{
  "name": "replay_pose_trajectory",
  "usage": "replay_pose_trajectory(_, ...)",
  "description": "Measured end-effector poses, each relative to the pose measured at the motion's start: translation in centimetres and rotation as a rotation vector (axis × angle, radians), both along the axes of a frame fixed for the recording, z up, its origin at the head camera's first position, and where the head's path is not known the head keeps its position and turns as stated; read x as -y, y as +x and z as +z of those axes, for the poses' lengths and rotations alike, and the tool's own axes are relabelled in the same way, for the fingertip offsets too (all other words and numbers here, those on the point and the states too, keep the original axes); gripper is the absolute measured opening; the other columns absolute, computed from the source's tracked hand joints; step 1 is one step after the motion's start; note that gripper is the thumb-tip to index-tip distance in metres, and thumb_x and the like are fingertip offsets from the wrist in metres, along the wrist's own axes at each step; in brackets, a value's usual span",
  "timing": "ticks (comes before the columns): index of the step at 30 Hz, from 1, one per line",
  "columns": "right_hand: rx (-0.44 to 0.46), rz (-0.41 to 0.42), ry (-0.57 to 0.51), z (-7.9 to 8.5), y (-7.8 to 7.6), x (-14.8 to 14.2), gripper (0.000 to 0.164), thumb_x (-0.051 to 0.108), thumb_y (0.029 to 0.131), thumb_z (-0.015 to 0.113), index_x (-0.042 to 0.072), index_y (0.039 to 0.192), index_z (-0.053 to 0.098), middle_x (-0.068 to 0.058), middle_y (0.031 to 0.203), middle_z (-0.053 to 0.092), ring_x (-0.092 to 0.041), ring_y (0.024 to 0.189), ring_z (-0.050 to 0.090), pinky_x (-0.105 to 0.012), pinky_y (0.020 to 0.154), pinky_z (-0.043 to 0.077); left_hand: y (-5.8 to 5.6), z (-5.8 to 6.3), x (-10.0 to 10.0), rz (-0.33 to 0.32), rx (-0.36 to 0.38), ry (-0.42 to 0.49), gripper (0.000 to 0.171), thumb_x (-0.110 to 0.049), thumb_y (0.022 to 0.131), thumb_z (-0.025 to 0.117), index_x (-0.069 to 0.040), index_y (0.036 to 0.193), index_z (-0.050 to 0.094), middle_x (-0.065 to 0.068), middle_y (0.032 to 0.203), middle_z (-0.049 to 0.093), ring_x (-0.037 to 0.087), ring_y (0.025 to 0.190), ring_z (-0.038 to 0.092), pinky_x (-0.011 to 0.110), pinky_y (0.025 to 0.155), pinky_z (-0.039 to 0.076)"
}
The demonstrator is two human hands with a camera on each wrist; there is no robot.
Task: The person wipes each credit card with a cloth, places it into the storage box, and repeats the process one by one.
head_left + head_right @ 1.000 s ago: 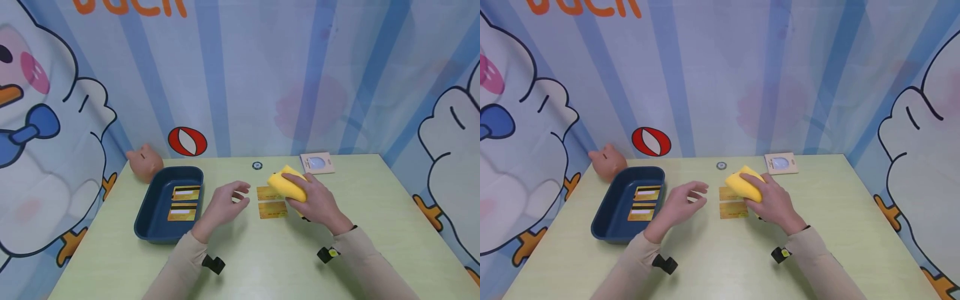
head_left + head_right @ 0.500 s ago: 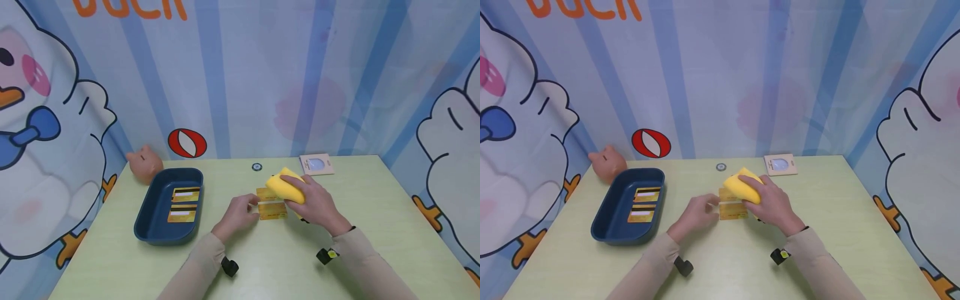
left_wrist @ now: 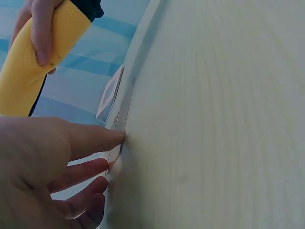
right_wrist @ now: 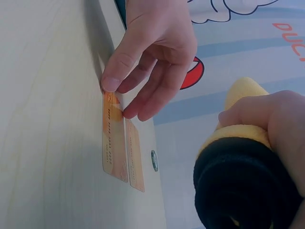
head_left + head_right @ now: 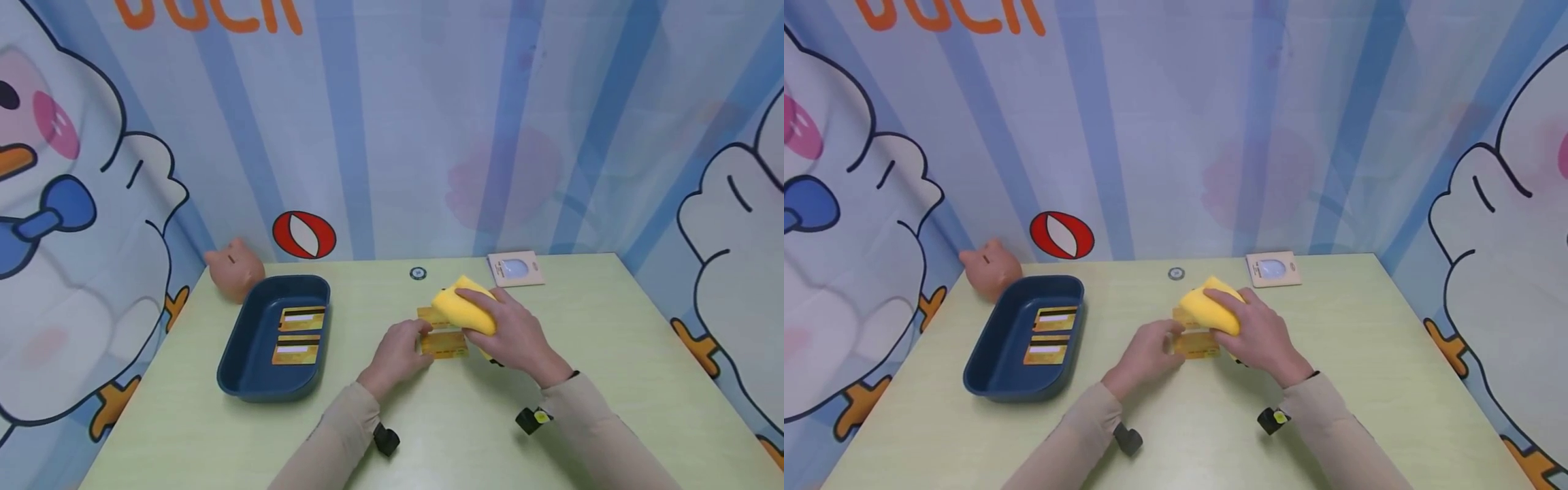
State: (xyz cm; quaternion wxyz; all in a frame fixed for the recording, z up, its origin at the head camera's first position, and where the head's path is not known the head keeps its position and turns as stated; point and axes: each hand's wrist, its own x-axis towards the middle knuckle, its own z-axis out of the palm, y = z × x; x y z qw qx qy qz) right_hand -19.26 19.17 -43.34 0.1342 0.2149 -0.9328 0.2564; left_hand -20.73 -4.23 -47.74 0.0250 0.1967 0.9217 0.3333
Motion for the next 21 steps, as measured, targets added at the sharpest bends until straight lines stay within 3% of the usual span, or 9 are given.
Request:
replay_pose_trajectory(11, 0.012, 0.011, -0.012, -0.32, 0.11, 0.37, 0.065, 0.024, 0.089, 0.081, 0.027, 0.15, 0.058, -0.009, 0.11, 0.059, -0.016, 0.075, 0.049, -0.031, 0.058, 0.043, -0.18, -0.71, 0.23, 0.03, 0.028, 0.008, 0.049, -0.008, 0.084, 0.087, -0.004, 0.129, 0.068, 0.009, 0.123, 0.072, 0.026, 0.115, 0.065, 0.045, 0.106, 0.052)
replay_pose_trajectory(21, 0.008, 0.023, -0.024, -0.03, 0.1, 0.69, 0.067, 0.023, 0.089, 0.082, 0.027, 0.151, 0.057, -0.01, 0.11, 0.06, -0.016, 0.075, 0.049, -0.032, 0.059, 0.043, -0.27, -0.57, 0.57, 0.0, 0.112, 0.051, 0.054, -0.005, 0.084, 0.086, -0.004, 0.133, 0.066, 0.009, 0.125, 0.068, 0.027, 0.118, 0.061, 0.046, 0.11, 0.048)
